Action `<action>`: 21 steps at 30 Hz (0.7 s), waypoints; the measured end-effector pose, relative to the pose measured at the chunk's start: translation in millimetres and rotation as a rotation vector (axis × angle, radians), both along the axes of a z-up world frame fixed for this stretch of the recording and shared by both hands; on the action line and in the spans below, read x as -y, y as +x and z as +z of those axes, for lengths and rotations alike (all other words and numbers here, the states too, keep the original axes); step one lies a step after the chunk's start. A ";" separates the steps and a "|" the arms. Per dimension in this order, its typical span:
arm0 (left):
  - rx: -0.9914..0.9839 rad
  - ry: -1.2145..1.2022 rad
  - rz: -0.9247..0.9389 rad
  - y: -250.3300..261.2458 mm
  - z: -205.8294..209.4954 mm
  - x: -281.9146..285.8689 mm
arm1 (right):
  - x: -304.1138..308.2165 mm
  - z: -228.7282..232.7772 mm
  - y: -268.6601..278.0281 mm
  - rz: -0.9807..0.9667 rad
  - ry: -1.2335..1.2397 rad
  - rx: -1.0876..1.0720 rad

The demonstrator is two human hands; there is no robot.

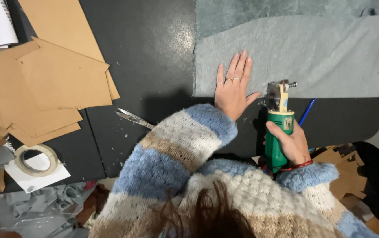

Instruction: The user cuts fabric using an electric fabric cutter and scissors while using cardboard patterns and a pen to mark out shapes.

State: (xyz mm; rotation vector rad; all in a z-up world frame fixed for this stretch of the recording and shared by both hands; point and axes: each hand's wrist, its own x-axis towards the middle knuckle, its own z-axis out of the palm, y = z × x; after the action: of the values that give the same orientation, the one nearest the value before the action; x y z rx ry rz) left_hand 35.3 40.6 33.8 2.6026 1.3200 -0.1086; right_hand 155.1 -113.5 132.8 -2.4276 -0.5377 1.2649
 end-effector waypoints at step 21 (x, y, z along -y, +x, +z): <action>0.009 -0.008 0.006 -2.3 5.3 0.6 | -52.8 2.5 13.5 0.028 0.060 0.075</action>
State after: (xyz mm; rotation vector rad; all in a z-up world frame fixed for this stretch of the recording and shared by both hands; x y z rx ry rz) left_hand 32.9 40.0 39.2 2.5891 1.3220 -0.1008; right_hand 168.6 -60.7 135.3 -2.4334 -0.6230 1.1549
